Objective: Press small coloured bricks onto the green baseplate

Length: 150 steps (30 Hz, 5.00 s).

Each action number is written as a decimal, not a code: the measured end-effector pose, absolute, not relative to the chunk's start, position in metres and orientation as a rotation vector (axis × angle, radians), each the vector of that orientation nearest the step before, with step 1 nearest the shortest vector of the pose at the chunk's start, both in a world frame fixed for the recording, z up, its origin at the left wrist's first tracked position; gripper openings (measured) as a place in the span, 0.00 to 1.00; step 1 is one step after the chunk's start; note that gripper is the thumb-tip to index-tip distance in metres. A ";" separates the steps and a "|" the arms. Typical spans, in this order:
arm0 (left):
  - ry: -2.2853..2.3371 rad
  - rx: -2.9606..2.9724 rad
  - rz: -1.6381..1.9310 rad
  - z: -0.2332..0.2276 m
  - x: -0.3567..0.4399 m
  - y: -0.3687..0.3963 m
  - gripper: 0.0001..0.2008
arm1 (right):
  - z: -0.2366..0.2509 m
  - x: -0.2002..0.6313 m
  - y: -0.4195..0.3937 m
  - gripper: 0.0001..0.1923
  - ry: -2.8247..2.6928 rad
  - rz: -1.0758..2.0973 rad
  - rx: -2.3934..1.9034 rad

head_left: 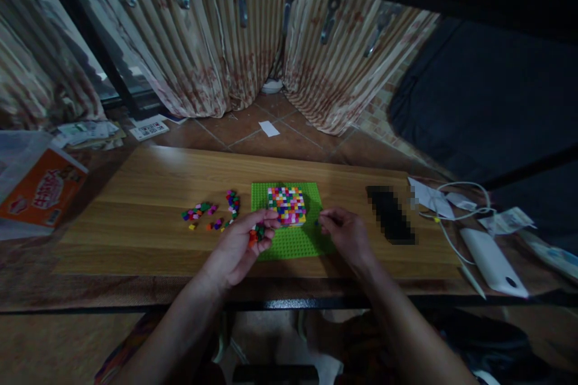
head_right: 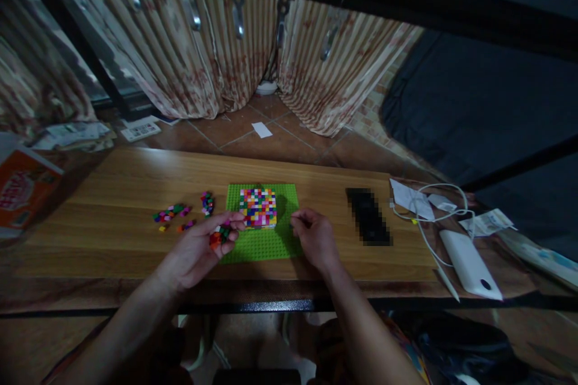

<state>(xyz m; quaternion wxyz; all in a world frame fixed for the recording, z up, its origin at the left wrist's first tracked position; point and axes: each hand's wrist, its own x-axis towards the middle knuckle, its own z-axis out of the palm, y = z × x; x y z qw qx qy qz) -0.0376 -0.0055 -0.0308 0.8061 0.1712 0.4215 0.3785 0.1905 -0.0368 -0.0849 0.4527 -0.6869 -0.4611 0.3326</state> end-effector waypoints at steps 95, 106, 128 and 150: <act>0.575 0.138 0.671 -0.042 -0.015 -0.031 0.19 | -0.043 0.146 -0.062 0.12 -2.011 0.773 -1.241; 0.872 0.269 0.793 -0.053 -0.009 -0.038 0.07 | -0.051 0.164 -0.064 0.09 -1.831 0.573 -1.461; 1.210 1.562 0.773 -0.054 0.004 -0.023 0.17 | -0.071 0.155 -0.028 0.18 -0.597 1.408 -1.319; 1.317 1.865 0.563 -0.061 0.013 -0.027 0.24 | -0.075 0.161 -0.010 0.21 -0.625 1.446 -1.324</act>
